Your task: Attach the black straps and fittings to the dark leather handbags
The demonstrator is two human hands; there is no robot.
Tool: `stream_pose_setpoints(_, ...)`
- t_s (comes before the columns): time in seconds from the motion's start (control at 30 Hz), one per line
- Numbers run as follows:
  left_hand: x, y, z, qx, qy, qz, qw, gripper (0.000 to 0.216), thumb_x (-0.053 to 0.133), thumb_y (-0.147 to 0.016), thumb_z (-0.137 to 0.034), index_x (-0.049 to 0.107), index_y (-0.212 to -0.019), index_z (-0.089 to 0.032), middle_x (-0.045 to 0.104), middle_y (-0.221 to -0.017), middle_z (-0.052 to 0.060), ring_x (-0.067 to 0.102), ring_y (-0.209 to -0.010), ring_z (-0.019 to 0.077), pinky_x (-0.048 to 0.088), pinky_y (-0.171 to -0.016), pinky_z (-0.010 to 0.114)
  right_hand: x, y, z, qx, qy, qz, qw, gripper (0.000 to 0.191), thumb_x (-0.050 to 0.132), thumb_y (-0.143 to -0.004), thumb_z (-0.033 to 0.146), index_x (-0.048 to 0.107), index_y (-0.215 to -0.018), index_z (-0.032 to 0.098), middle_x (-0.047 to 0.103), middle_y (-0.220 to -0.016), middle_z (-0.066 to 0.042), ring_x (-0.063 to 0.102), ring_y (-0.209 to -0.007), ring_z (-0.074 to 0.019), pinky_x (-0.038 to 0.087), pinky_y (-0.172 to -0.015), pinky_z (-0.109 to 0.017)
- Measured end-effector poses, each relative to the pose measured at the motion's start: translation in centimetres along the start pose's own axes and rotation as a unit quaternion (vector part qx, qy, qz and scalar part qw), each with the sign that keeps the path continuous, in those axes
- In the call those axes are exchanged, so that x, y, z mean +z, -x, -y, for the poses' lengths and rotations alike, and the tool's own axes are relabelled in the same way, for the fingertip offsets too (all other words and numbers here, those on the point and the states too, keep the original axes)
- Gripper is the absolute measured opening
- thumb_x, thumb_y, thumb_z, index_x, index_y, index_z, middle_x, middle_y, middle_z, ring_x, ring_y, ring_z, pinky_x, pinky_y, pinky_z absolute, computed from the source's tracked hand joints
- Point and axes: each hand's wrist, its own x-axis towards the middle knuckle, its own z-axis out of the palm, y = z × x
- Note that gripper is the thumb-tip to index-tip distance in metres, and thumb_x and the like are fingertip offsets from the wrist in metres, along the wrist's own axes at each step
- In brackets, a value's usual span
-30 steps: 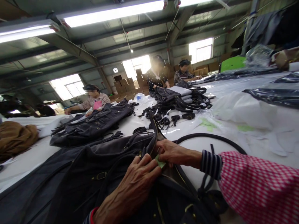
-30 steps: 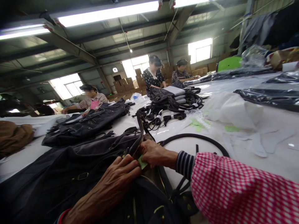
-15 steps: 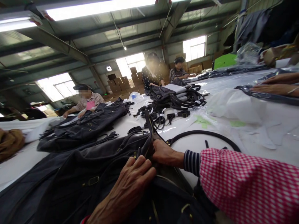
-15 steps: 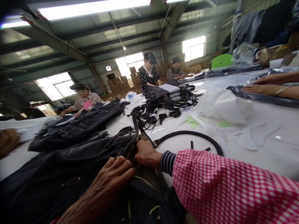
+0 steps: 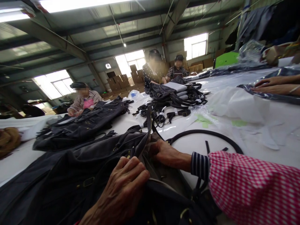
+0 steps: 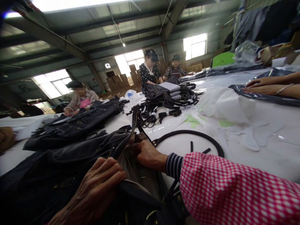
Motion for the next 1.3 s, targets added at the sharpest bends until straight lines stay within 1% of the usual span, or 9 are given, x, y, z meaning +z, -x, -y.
stream_pose_setpoints(0.1, -0.1, -0.1, -0.1, 0.008, -0.002, -0.008, 1.000, 0.017, 0.048, -0.094, -0.005, 0.054, -0.089, -0.020, 0.060, -0.084, 0.001, 0.047, -0.081, 0.0189, 0.029, -0.074, 0.038, 0.5, 0.0, -0.2, -0.039, 0.044, -0.045, 0.997, 0.018, 0.059, -0.065, 0.004, 0.072, -0.074, 0.013, 0.070, -0.074, -0.002, 0.060, -0.072, -0.0151, 0.040, -0.060, -0.022)
stream_pose_setpoints(0.33, -0.1, -0.5, -0.2, 0.010, -0.001, -0.012, 1.000, 0.016, 0.049, -0.093, -0.005, 0.055, -0.087, -0.019, 0.060, -0.082, 0.002, 0.047, -0.080, 0.0193, 0.029, -0.073, 0.038, 0.7, 0.3, 0.8, -0.006, 0.180, -0.051, 0.982, 0.021, 0.058, -0.072, 0.008, 0.076, -0.079, 0.015, 0.075, -0.080, -0.005, 0.064, -0.074, -0.0174, 0.041, -0.065, -0.025)
stream_pose_setpoints(0.6, 0.0, -0.4, -0.1, 0.015, -0.006, -0.021, 1.000, 0.018, 0.047, -0.092, -0.004, 0.054, -0.086, -0.019, 0.059, -0.082, 0.003, 0.046, -0.080, 0.0200, 0.027, -0.072, 0.039, 0.3, -1.0, 0.2, 0.003, 0.365, -0.041, 0.930, 0.027, 0.059, -0.086, 0.026, 0.072, -0.108, 0.016, 0.076, -0.100, -0.015, 0.071, -0.092, -0.0291, 0.045, -0.070, -0.032)
stream_pose_setpoints(0.8, -0.1, -0.3, -0.2, 0.017, -0.004, -0.019, 1.000, 0.017, 0.048, -0.092, -0.004, 0.054, -0.087, -0.018, 0.059, -0.083, 0.003, 0.046, -0.082, 0.0206, 0.027, -0.074, 0.039, -0.1, -0.5, 0.3, -0.064, 0.353, -0.012, 0.933, 0.025, 0.056, -0.088, 0.026, 0.074, -0.102, 0.018, 0.076, -0.097, -0.013, 0.070, -0.089, -0.0261, 0.045, -0.073, -0.031)
stream_pose_setpoints(0.97, -0.3, -0.1, -0.3, 0.020, 0.000, -0.026, 0.999, 0.019, 0.046, -0.093, -0.003, 0.055, -0.087, -0.019, 0.059, -0.081, 0.003, 0.045, -0.080, 0.0201, 0.027, -0.073, 0.039, -1.9, 0.3, 0.5, -0.089, 0.196, 0.096, 0.972, 0.024, 0.052, -0.074, 0.008, 0.073, -0.086, 0.012, 0.072, -0.082, -0.005, 0.060, -0.071, -0.0158, 0.040, -0.063, -0.025)
stream_pose_setpoints(1.07, -0.2, -0.1, -0.3, 0.017, 0.007, -0.024, 1.000, 0.018, 0.046, -0.092, -0.003, 0.055, -0.088, -0.018, 0.059, -0.082, 0.003, 0.046, -0.081, 0.0200, 0.028, -0.074, 0.039, -3.1, 2.2, 0.7, -0.091, 0.140, 0.053, 0.985, 0.022, 0.052, -0.076, 0.007, 0.071, -0.087, 0.012, 0.067, -0.079, -0.002, 0.057, -0.071, -0.0143, 0.040, -0.064, -0.024)
stream_pose_setpoints(1.13, -0.2, -0.2, -0.4, 0.008, 0.009, -0.015, 1.000, 0.018, 0.046, -0.093, -0.004, 0.055, -0.086, -0.018, 0.060, -0.082, 0.003, 0.046, -0.082, 0.0200, 0.028, -0.074, 0.039, -3.4, 4.1, 1.0, -0.111, 0.166, 0.048, 0.979, 0.015, 0.057, -0.081, 0.013, 0.069, -0.089, 0.014, 0.066, -0.083, -0.001, 0.057, -0.075, -0.0146, 0.039, -0.068, -0.025)
stream_pose_setpoints(1.2, -0.3, -0.4, -0.5, -0.004, 0.012, -0.001, 1.000, 0.019, 0.044, -0.094, -0.006, 0.055, -0.085, -0.018, 0.060, -0.082, 0.002, 0.048, -0.082, 0.0199, 0.030, -0.075, 0.039, -3.4, 5.7, 1.2, -0.134, 0.229, 0.091, 0.960, 0.007, 0.062, -0.085, 0.018, 0.067, -0.090, 0.017, 0.065, -0.090, -0.002, 0.058, -0.081, -0.0159, 0.039, -0.072, -0.026)
stream_pose_setpoints(1.3, -0.7, -0.5, -0.7, -0.024, 0.005, 0.022, 0.999, 0.017, 0.047, -0.098, -0.015, 0.057, -0.085, -0.020, 0.062, -0.084, 0.001, 0.052, -0.084, 0.0192, 0.035, -0.086, 0.041, -2.6, 6.8, 1.3, -0.139, 0.333, 0.106, 0.927, 0.005, 0.060, -0.086, 0.015, 0.063, -0.089, 0.017, 0.064, -0.094, -0.004, 0.057, -0.082, -0.0161, 0.038, -0.072, -0.027)
